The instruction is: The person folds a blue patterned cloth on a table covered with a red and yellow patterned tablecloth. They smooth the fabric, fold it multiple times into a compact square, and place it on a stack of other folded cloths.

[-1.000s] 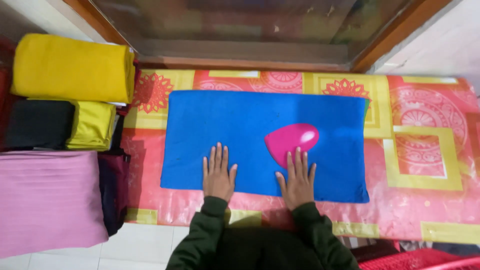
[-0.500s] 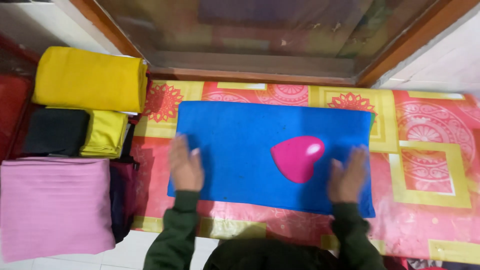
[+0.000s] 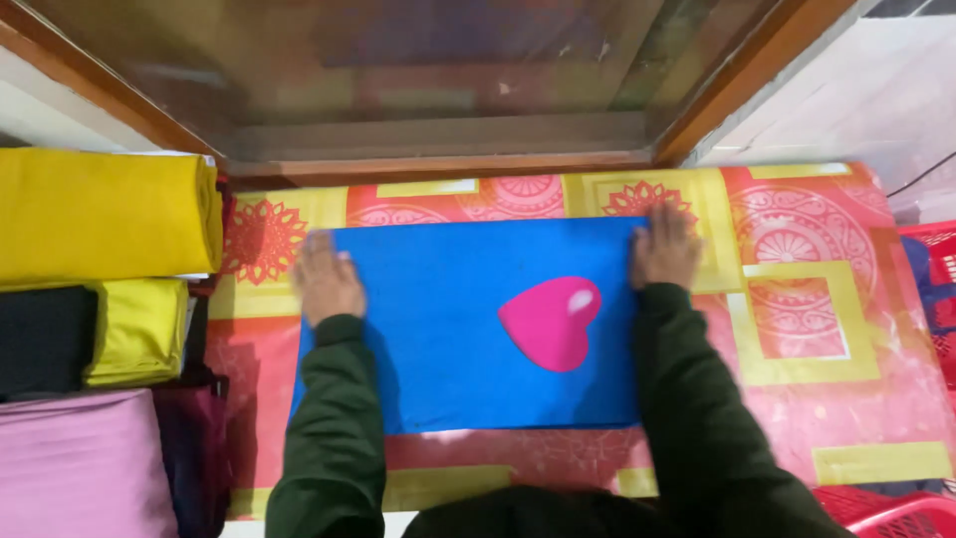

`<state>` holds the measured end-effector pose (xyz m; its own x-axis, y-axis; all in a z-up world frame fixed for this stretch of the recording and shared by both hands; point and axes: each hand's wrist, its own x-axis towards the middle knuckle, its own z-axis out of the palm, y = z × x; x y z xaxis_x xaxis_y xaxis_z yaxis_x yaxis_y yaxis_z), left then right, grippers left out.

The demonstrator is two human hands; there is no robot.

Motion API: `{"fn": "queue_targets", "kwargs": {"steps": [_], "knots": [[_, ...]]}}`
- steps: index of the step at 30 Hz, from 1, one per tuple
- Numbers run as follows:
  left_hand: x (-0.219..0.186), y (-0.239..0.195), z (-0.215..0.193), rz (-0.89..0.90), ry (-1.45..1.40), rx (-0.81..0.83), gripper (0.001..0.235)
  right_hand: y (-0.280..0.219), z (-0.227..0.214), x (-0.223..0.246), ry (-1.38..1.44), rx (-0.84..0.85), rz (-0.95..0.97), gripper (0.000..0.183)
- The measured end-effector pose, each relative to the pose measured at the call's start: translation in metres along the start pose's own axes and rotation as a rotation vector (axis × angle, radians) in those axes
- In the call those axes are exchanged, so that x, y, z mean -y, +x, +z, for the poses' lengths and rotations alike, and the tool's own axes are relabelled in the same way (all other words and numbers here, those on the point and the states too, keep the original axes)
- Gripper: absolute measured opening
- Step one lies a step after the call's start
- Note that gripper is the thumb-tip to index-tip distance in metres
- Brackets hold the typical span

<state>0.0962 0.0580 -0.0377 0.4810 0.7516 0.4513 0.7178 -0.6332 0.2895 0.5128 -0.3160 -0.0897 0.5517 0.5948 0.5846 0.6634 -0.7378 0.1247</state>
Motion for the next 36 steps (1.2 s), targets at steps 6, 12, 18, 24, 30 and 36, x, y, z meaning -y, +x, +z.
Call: {"fn": "queue_targets", "kwargs": {"steps": [6,12,18,24,30,36], "knots": [[0.058,-0.009,-0.011,-0.207,0.130,0.340,0.066,-0.003,-0.066,-0.048,0.183,0.679,0.345,0.064],[-0.169,-0.106,-0.096,0.233,0.045,0.262,0.060,-0.059,-0.193,0.177,0.549,0.093,-0.109,0.066],[-0.033,-0.168,-0.113,-0.035,0.017,0.230,0.059,-0.146,-0.181,0.058,0.375,0.166,-0.082,0.073],[0.037,-0.176,-0.143,-0.283,0.086,0.191,0.056,-0.176,-0.208,-0.019,0.290,0.508,0.462,0.069],[0.014,-0.160,-0.137,-0.413,0.030,0.161,0.066,-0.167,-0.222,0.035,0.401,0.197,0.065,0.059],[0.094,-0.153,-0.074,-0.681,-0.212,0.521,0.052,-0.163,-0.213,0.061,0.207,0.270,0.288,0.076]]}}
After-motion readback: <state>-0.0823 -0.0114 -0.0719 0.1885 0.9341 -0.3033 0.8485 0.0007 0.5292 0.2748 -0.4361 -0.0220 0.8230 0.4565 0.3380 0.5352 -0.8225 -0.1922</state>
